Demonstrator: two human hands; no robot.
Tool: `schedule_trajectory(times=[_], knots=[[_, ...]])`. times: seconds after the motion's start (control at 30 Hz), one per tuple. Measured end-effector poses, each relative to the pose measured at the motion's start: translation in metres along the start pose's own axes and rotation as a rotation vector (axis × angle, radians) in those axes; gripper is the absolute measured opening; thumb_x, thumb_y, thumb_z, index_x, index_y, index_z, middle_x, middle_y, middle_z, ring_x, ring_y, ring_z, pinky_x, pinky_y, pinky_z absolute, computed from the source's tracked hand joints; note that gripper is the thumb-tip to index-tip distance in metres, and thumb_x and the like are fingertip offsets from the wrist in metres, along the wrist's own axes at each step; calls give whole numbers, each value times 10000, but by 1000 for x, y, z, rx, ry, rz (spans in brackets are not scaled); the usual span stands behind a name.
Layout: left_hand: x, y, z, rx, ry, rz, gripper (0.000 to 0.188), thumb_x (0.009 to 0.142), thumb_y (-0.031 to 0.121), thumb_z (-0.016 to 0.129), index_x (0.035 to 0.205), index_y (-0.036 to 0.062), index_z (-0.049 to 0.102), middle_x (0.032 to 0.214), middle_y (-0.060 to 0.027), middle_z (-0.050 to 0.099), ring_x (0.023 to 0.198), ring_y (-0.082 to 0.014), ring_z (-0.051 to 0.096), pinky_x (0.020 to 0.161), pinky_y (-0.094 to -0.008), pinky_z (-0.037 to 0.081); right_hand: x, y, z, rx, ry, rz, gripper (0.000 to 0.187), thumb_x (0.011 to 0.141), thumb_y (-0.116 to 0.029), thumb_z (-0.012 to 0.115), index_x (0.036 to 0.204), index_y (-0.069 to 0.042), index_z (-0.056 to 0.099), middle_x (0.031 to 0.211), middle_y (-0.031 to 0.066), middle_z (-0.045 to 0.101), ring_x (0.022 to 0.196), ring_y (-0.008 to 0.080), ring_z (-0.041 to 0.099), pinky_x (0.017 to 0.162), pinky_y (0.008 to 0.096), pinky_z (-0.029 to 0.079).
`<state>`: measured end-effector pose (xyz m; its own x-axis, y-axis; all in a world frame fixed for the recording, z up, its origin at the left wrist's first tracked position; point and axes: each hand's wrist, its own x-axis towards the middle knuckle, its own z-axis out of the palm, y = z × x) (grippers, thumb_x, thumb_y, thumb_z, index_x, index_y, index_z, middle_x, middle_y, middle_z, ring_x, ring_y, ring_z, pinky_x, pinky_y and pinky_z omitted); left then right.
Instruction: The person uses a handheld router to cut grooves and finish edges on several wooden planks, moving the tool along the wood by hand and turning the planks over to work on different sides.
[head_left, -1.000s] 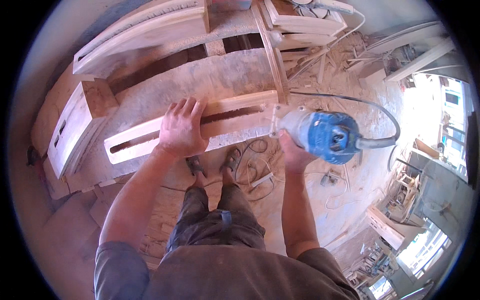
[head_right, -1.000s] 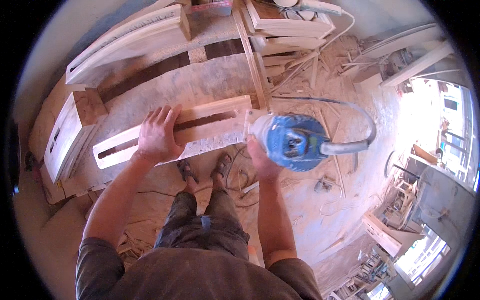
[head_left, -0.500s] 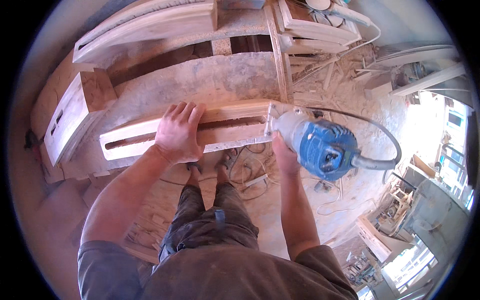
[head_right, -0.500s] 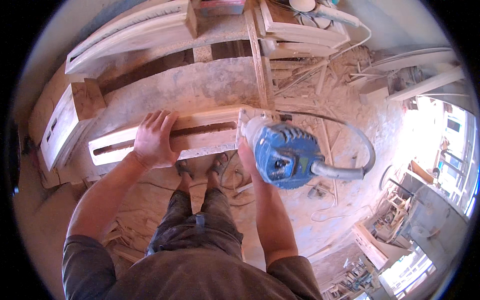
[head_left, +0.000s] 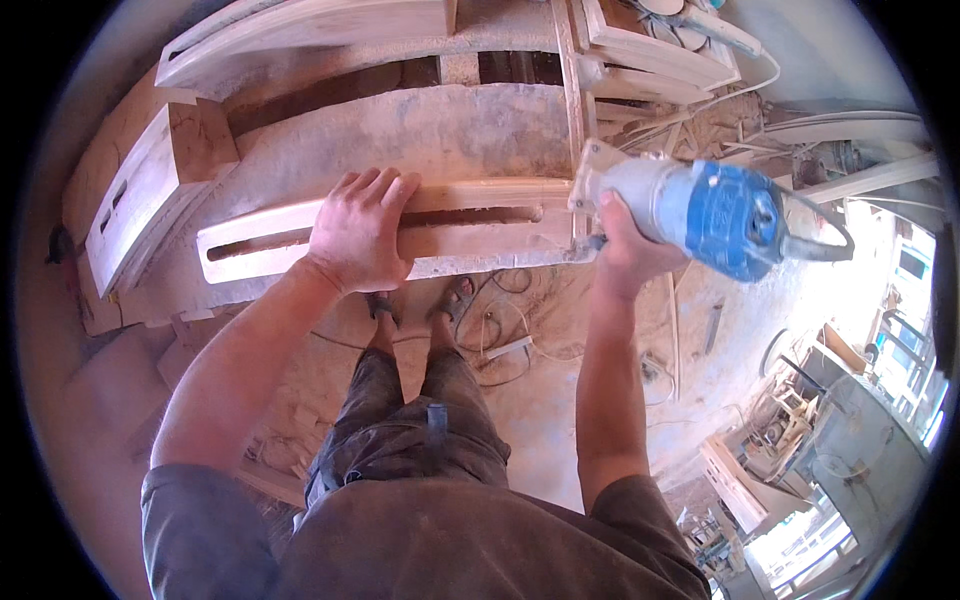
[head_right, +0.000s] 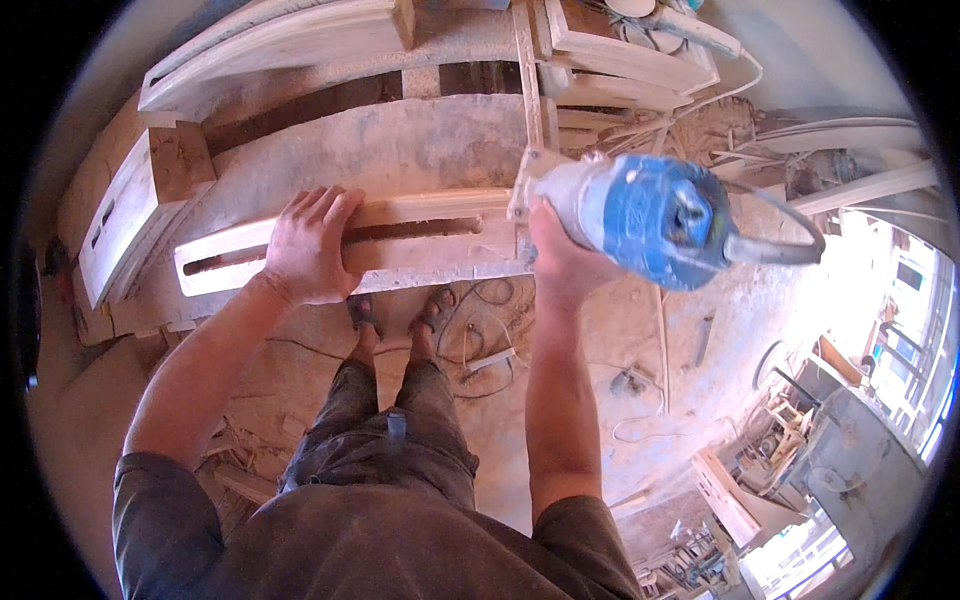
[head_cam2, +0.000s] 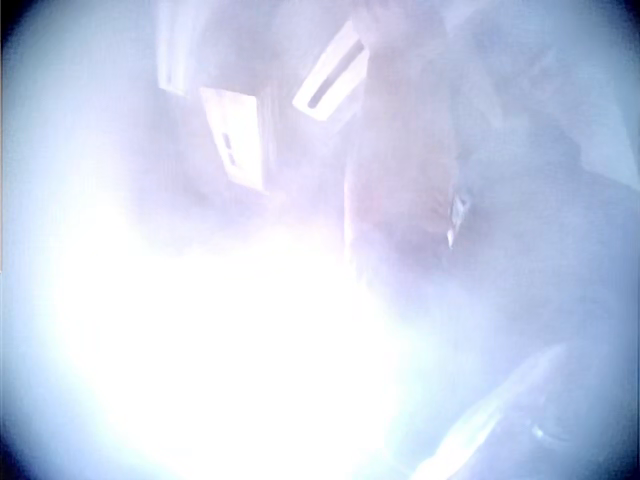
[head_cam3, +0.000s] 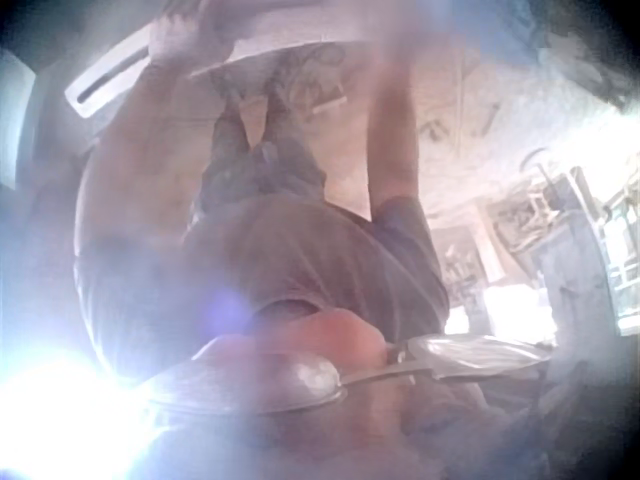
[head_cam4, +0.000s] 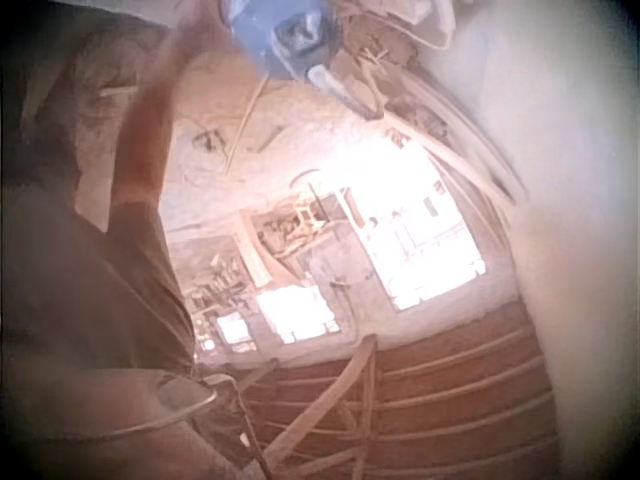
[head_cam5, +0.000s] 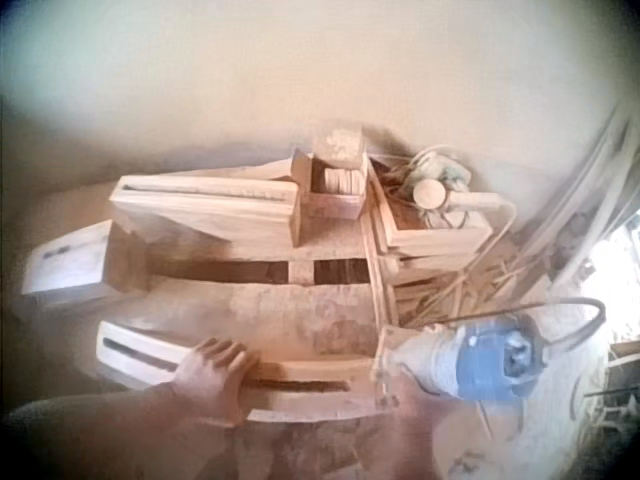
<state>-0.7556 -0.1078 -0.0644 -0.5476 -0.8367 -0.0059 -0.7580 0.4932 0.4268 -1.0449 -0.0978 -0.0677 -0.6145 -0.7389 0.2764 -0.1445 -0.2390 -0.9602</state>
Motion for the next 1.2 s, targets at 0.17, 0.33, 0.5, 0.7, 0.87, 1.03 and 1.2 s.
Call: schedule_trajectory(times=[0.17, 0.33, 0.5, 0.7, 0.87, 1.03, 1.2], knots=[[-6, 0, 0, 30, 29, -13, 722, 541, 156, 796, 1204, 26, 542, 1061, -157, 609, 990, -373, 605, 900, -449, 482, -53, -11, -23, -163, -23, 260, 809, 678, 61, 832, 1392, 71, 452, 1346, 208, 570, 1195, 301, 607, 1026, 422, 514], [-5, 0, -1, 25, 11, -22, 702, 548, 169, 789, 1191, 19, 550, 1051, -158, 611, 992, -369, 604, 898, -446, 481, -89, 24, -68, -461, -356, -114, 901, 701, 35, 830, 1480, 22, 379, 1422, 199, 520, 1300, 310, 540, 1102, 431, 448], [-5, 1, 0, 16, 29, -2, 693, 546, 168, 783, 1183, 11, 559, 1046, -159, 614, 988, -361, 606, 894, -441, 482, -85, 20, -58, -819, -394, -88, 931, 710, 18, 828, 1503, 22, 340, 1467, 213, 473, 1326, 320, 520, 1113, 443, 440], [-4, 2, 3, 12, 21, -5, 682, 552, 163, 779, 1183, 11, 568, 1057, -158, 620, 998, -359, 609, 901, -439, 479, -30, 1, 11, -462, -130, 316, 855, 688, -46, 866, 1383, 124, 398, 1396, 222, 507, 1256, 319, 557, 1063, 456, 486], [-26, -11, 13, 108, 16, -98, 701, 661, 224, 773, 1291, 23, 540, 1233, -191, 607, 1188, -393, 569, 1052, -469, 430, -8, -1, 28, -192, -56, 52, 671, 690, -55, 878, 1241, 116, 535, 1224, 196, 618, 1084, 292, 628, 997, 422, 505], [-11, 10, -17, 132, -350, -151, 727, 726, 230, 677, 1388, 18, 463, 1443, -201, 486, 1364, -335, 457, 1163, -446, 340, -20, -29, -10, -111, 68, -60, 659, 688, 44, 823, 1284, 129, 555, 1257, 237, 623, 1068, 340, 652, 949, 466, 553], [-24, 20, 3, 1, -148, -86, 856, 626, 367, 793, 1360, 16, 527, 1398, -170, 534, 1306, -306, 494, 1146, -434, 343, -73, -94, 48, 16, -58, -140, 618, 699, 77, 761, 1274, 155, 548, 1235, 248, 622, 1061, 356, 653, 934, 466, 566]])
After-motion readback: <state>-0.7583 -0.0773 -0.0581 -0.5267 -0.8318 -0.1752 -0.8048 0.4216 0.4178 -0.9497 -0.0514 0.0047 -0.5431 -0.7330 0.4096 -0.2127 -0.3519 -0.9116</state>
